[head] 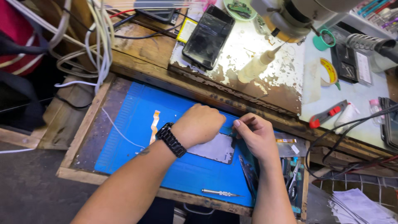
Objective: The person uses a metal pry tool to separate the screen assembly from the back housing of a smartphone. After detaching the screen, they connect a white charging cable to a tablet, inspect the tablet's screen, and then place the tablet into a red bag.
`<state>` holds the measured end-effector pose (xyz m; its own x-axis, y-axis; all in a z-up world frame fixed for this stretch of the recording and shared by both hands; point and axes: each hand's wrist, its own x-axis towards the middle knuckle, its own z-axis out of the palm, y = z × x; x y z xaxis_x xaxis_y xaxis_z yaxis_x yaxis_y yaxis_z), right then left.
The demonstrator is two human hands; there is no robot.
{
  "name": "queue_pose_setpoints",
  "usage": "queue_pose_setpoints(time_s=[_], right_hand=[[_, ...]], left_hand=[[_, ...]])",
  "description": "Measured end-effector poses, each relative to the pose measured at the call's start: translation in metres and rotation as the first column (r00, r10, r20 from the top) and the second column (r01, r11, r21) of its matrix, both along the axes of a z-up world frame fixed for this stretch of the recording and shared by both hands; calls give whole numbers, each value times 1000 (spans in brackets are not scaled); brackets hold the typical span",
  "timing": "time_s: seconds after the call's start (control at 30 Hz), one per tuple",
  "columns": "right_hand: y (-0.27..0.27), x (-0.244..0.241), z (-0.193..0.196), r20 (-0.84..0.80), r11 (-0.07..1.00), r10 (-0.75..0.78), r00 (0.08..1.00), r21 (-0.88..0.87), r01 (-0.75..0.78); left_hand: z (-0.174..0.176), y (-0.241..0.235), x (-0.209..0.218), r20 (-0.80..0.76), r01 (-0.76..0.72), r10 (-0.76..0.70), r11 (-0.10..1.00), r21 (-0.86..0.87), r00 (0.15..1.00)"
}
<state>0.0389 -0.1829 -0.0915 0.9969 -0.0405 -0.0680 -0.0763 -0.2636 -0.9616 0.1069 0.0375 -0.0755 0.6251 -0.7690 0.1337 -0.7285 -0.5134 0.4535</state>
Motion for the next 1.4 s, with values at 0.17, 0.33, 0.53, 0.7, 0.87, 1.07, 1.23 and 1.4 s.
queue_pose_setpoints(time_s=[0.17, 0.33, 0.53, 0.7, 0.87, 1.07, 1.23, 1.4], right_hand=[[2, 2, 7, -9, 1000, -22, 1000, 1, 22], [5, -1, 9, 19, 1000, 13, 1000, -21, -13], [5, -2, 10, 24, 1000, 16, 1000, -8, -15], [5, -3, 13, 15, 1000, 7, 1000, -24, -6], [6, -3, 13, 42, 999, 29, 999, -37, -28], [8, -2, 17, 17, 999, -1, 1000, -52, 2], [5, -4, 11, 26, 998, 11, 1000, -54, -10], [5, -2, 14, 19, 999, 7, 1000, -53, -6]], left_hand=[[5, -1, 4, -8, 9, -9, 997, 70, 1000], [6, 0, 2, -25, 6, -5, 999, 45, 1000], [5, 0, 1, -15, 23, -23, 999, 31, 1000], [8, -1, 3, -12, 28, -28, 999, 32, 1000], [2, -1, 1, -25, 14, -13, 1000, 27, 1000], [6, 0, 1, 21, 14, -15, 999, 29, 1000], [1, -2, 1, 10, 2, -2, 999, 42, 1000], [2, -1, 0, 19, 13, -14, 999, 42, 1000]])
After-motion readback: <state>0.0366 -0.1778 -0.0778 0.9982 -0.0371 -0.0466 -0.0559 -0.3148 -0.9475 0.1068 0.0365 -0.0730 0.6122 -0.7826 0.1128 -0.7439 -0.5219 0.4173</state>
